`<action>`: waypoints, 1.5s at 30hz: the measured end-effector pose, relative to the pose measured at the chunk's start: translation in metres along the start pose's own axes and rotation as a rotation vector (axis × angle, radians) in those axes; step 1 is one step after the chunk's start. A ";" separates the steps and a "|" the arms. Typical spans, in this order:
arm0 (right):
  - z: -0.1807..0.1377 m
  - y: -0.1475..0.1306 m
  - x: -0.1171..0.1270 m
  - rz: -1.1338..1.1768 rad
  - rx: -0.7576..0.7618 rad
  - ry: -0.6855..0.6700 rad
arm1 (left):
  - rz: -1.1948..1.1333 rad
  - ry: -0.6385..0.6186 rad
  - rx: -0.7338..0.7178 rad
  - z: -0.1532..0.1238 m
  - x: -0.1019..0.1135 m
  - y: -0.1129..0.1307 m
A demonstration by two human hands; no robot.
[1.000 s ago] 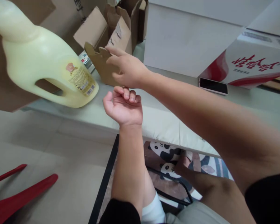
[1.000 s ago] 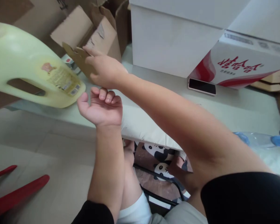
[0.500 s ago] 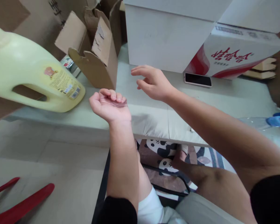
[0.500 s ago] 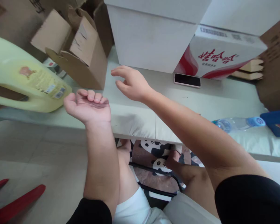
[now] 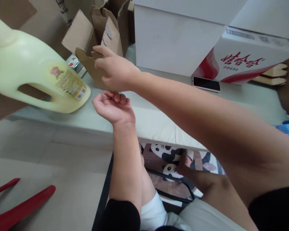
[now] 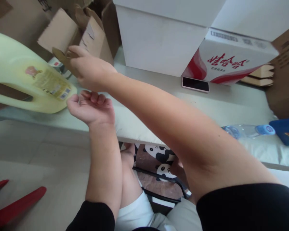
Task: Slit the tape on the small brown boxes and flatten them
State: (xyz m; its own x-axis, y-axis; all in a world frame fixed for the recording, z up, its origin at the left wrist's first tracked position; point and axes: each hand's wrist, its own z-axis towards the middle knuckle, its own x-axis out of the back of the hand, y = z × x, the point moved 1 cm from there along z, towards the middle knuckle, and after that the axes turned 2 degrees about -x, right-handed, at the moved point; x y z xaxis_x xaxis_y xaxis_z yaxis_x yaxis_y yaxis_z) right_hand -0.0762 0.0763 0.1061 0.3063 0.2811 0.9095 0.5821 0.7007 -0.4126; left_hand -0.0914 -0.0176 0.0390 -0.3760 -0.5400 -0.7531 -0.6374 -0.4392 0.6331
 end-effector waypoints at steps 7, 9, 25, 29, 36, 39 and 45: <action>-0.034 0.026 -0.009 -0.058 -0.051 0.115 | 0.068 0.114 -0.076 0.008 0.007 0.019; -0.074 0.041 0.000 -0.027 -0.007 0.260 | 0.043 0.243 -0.155 0.006 0.005 0.027; -0.344 0.093 -0.019 0.125 -0.103 1.072 | 0.112 -0.350 -0.317 -0.031 -0.028 -0.042; -0.347 0.102 -0.030 0.165 -0.128 1.143 | 0.158 -0.497 -0.408 -0.040 -0.035 -0.059; -0.357 0.118 -0.041 0.226 -0.225 1.021 | 0.235 -0.524 -0.316 -0.068 -0.041 -0.076; -0.367 0.127 -0.046 0.254 -0.280 1.040 | 0.309 -0.546 -0.291 -0.075 -0.045 -0.084; -0.372 0.140 -0.058 0.561 -0.251 0.986 | 0.350 -0.522 -0.357 -0.083 -0.053 -0.100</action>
State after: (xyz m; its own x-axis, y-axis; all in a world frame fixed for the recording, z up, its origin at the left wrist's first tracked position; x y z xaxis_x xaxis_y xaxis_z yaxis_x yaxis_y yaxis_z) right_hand 0.2677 -0.0862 -0.0237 0.9578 -0.1993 0.2069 0.2779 0.4593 -0.8437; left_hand 0.0478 -0.0043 0.0308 -0.8470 -0.3173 -0.4265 -0.1959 -0.5595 0.8053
